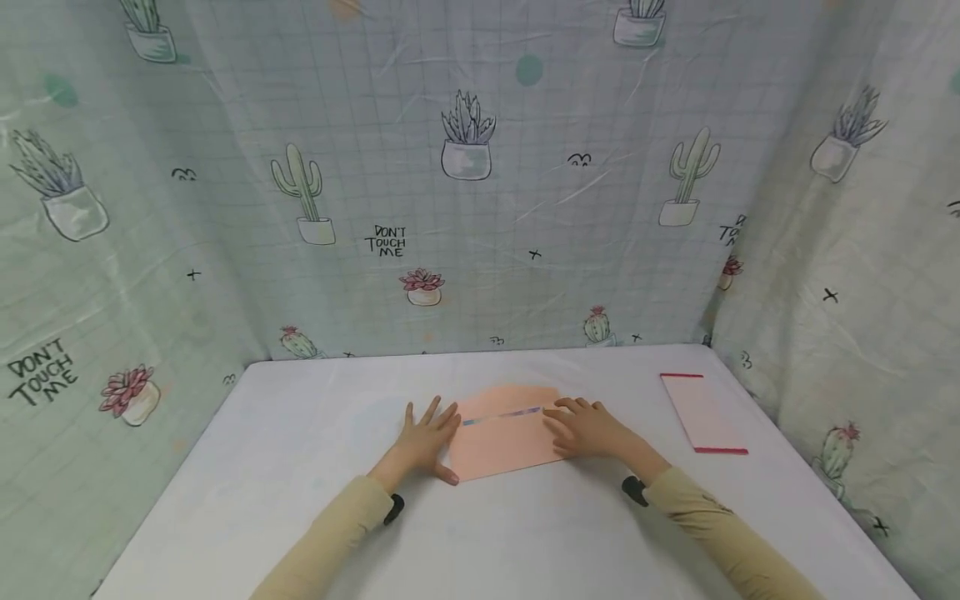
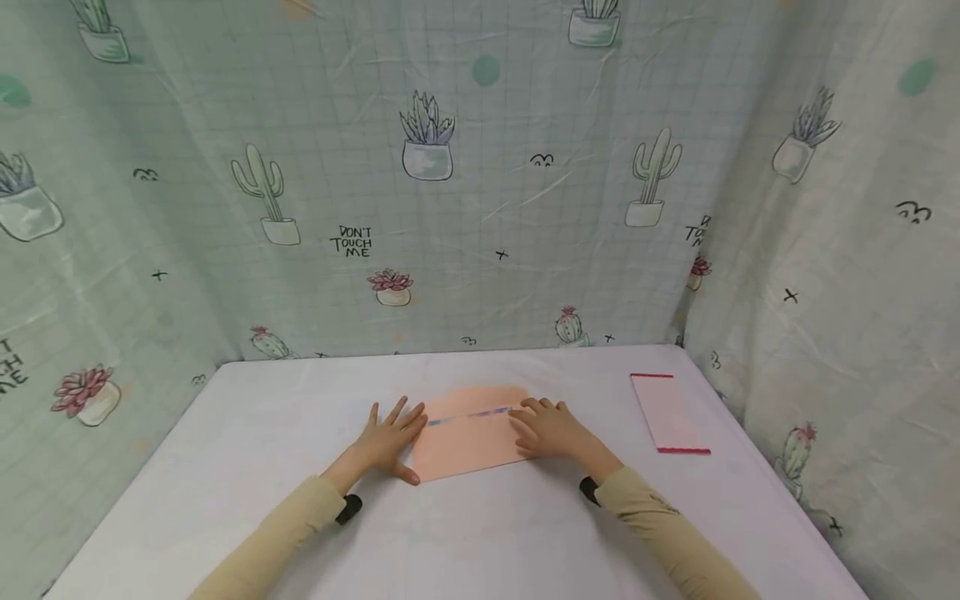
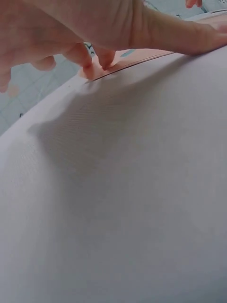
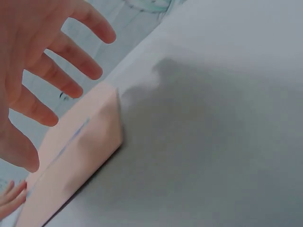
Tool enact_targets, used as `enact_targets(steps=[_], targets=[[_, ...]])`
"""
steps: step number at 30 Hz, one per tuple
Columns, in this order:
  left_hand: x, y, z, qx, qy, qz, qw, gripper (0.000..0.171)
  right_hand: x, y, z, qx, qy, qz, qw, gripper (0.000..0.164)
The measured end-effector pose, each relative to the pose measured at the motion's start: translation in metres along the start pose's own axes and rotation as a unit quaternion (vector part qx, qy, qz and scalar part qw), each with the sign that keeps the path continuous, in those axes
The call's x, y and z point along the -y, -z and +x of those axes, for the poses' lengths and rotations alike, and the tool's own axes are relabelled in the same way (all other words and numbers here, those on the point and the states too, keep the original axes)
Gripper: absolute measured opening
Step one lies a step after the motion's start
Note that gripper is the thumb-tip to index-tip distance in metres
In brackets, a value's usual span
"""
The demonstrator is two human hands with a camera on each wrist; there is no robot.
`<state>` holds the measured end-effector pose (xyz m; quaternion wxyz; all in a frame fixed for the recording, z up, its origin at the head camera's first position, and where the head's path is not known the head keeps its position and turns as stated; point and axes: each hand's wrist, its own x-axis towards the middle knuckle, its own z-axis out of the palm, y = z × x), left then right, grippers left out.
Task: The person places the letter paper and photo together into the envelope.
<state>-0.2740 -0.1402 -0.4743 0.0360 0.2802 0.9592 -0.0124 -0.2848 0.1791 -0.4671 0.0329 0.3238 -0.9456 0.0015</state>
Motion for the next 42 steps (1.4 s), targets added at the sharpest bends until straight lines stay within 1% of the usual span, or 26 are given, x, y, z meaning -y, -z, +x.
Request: enact_targets(steps=[5,9,15,20,22,25,30,36,39,42], targets=[[-0.001,-0.001,-0.003,-0.016,0.003,0.013,0.9998,0.106,-0.025,0.003,-0.020,-0.034,-0.030,0.014,0.999,0.047],[0.000,-0.004,-0.005,-0.025,0.004,0.017,0.9995,0.104,-0.043,0.005,-0.034,-0.042,-0.054,0.029,0.997,0.045],[0.000,-0.007,-0.009,-0.030,0.000,0.005,0.9995,0.100,-0.068,0.010,-0.053,-0.046,-0.089,0.045,0.994,0.044],[0.000,-0.011,-0.011,-0.030,0.004,0.000,0.9995,0.098,-0.094,0.014,-0.065,-0.064,-0.107,0.025,0.992,0.043],[0.001,-0.012,-0.012,-0.031,0.006,0.005,0.9995,0.097,-0.104,0.016,-0.069,-0.071,-0.115,0.015,0.991,0.043],[0.002,-0.012,-0.012,-0.036,0.006,0.015,0.9992,0.097,-0.117,0.018,-0.073,-0.072,-0.127,0.000,0.989,0.044],[0.002,-0.010,-0.015,-0.032,0.016,0.036,0.9987,0.097,-0.136,0.019,-0.079,-0.086,-0.144,-0.011,0.986,0.045],[0.003,-0.009,-0.019,-0.035,0.019,0.041,0.9984,0.094,-0.159,0.018,-0.081,-0.088,-0.165,-0.022,0.982,0.050],[0.003,-0.010,-0.019,-0.037,0.017,0.037,0.9985,0.093,-0.168,0.016,-0.080,-0.076,-0.179,-0.030,0.981,0.051],[0.002,-0.011,-0.018,-0.035,0.014,0.036,0.9986,0.093,-0.174,0.013,-0.079,-0.050,-0.198,-0.026,0.979,0.052]])
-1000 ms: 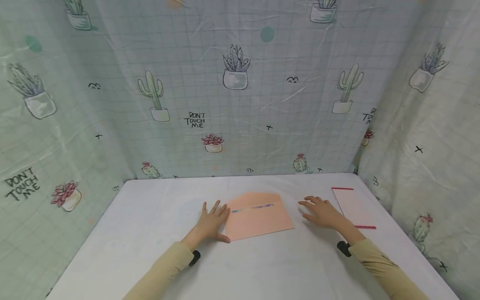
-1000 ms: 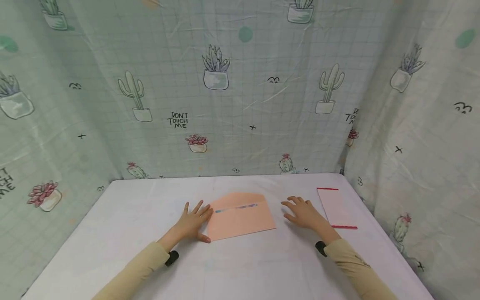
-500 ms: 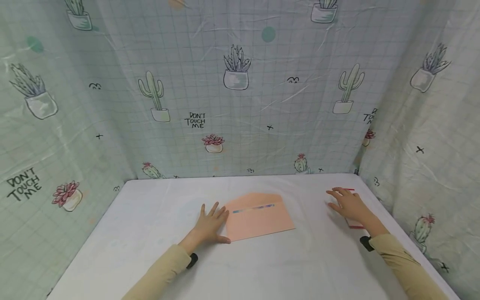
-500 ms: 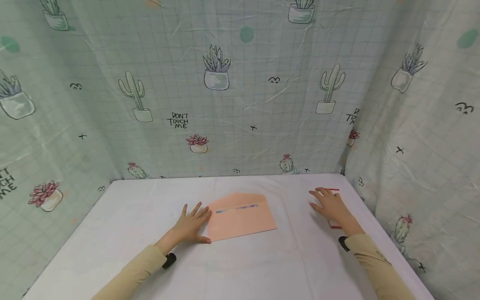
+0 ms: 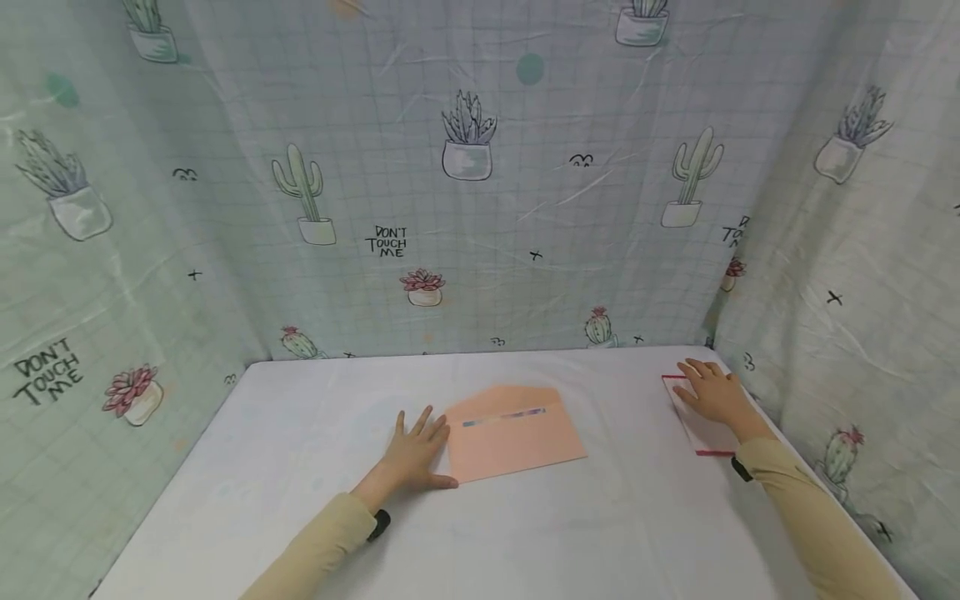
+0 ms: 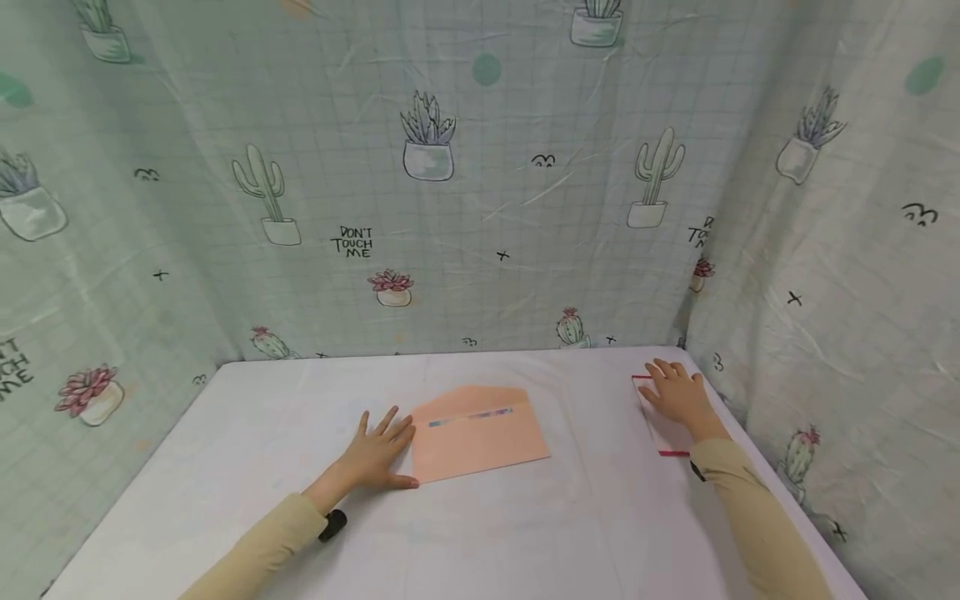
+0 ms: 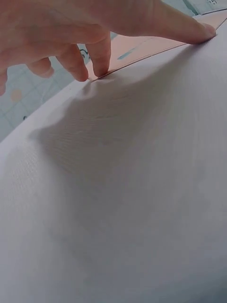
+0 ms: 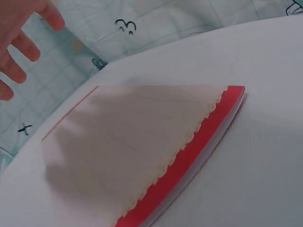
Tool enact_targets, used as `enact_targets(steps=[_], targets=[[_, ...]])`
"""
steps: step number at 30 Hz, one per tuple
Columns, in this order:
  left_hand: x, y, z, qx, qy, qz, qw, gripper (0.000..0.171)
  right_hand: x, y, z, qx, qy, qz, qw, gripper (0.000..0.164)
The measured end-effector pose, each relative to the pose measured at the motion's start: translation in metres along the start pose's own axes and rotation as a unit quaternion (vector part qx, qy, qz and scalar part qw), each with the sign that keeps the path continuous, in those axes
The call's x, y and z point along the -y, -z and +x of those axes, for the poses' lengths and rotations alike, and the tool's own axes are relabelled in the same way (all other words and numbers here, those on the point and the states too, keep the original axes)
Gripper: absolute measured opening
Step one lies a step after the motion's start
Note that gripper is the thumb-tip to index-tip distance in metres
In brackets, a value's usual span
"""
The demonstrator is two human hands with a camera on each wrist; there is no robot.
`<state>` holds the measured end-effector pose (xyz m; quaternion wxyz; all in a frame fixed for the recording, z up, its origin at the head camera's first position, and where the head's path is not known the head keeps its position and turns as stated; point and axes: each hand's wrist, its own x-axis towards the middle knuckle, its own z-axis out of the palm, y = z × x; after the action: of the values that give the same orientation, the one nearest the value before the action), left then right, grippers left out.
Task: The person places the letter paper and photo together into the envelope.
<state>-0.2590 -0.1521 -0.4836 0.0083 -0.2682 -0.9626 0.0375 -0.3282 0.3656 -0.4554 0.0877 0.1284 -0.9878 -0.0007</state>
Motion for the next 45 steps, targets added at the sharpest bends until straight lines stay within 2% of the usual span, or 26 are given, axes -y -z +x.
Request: enact_targets(steps=[8,14,23,30,35,39,45], targets=[[-0.001,-0.004,0.001,-0.005,-0.008,0.001,1.0000,0.092,-0.009,-0.016,0.012,0.061,-0.031,-0.006,0.998,0.057],[-0.002,-0.005,0.001,-0.004,-0.005,0.003,1.0000,0.092,-0.011,-0.026,0.014,0.062,-0.057,0.005,0.996,0.058],[-0.002,-0.002,0.000,0.012,0.003,0.009,0.9999,0.093,-0.003,-0.043,0.011,0.039,-0.104,0.021,0.994,0.054],[-0.004,0.000,-0.003,0.011,0.011,-0.002,0.9999,0.092,0.003,-0.036,0.009,0.057,-0.081,0.016,0.995,0.054],[-0.005,0.002,-0.005,0.009,0.010,-0.007,0.9999,0.092,0.004,-0.038,0.008,0.072,-0.080,0.005,0.994,0.054],[-0.005,0.001,-0.005,0.019,0.012,0.000,0.9998,0.092,0.003,-0.044,0.007,0.061,-0.075,-0.019,0.995,0.052],[-0.004,-0.002,-0.003,0.022,0.015,0.011,0.9996,0.093,0.002,-0.046,0.005,0.032,-0.065,-0.010,0.997,0.053]])
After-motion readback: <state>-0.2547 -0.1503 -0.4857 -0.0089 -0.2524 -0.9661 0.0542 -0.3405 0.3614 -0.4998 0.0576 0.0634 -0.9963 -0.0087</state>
